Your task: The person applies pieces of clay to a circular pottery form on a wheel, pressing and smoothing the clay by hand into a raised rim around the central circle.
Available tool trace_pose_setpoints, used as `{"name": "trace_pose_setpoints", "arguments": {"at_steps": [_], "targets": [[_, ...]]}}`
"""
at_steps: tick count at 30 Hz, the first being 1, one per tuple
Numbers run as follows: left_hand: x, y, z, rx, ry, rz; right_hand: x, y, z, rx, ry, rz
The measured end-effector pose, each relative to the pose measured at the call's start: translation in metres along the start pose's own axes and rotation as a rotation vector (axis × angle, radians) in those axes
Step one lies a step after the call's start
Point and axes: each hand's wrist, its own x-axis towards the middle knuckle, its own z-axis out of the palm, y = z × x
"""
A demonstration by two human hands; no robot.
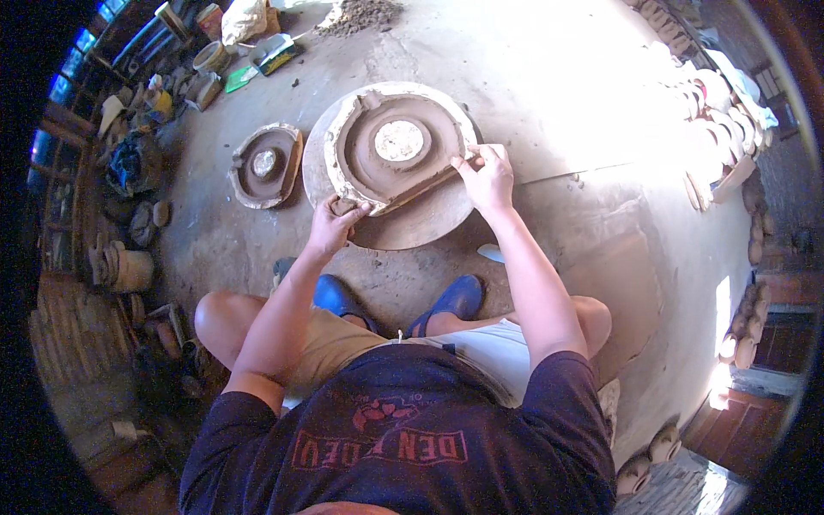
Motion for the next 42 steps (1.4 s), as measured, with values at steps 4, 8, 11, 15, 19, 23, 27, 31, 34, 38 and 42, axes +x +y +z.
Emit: {"name": "trace_pose_setpoints", "arguments": {"at_steps": [4, 8, 11, 15, 19, 23, 27, 31, 34, 38, 42], "targets": [[0.002, 0.004, -0.01, 0.028, -0.005, -0.029, 0.002, 0.01, 0.003, 0.064, -0.001, -0.024], [0.007, 0.001, -0.015, 0.013, -0.025, -0.015, 0.021, 0.024, -0.006, -0.031, 0.139, -0.044], [0.01, -0.004, -0.021, 0.047, -0.042, -0.015, 0.002, 0.008, -0.01, 0.319, 0.07, 0.035], [0.004, 0.003, -0.014, 0.021, -0.047, -0.052, -0.031, -0.002, -0.012, 0.104, -0.364, 0.084], [0.001, 0.007, -0.005, 0.011, -0.049, -0.053, -0.045, -0.009, -0.003, 0.18, -0.355, 0.102], [-0.001, 0.003, -0.002, 0.019, -0.055, -0.046, -0.063, -0.029, 0.014, 0.317, -0.491, 0.165], [-0.003, -0.008, 0.002, -0.019, -0.034, -0.017, -0.093, -0.073, 0.027, 0.645, -0.721, 0.142], [-0.013, 0.003, 0.015, -0.038, -0.009, -0.022, -0.058, -0.057, 0.014, 0.414, -0.446, 0.31], [-0.014, 0.004, 0.02, -0.009, -0.014, -0.013, -0.012, -0.009, 0.002, -0.211, -0.222, 0.052], [-0.016, 0.002, 0.03, -0.021, 0.006, -0.014, 0.001, -0.012, 0.008, -0.475, -0.321, -0.022], [-0.014, -0.009, 0.036, -0.046, 0.047, 0.024, -0.046, -0.051, 0.03, -0.462, -0.502, -0.094]]}}
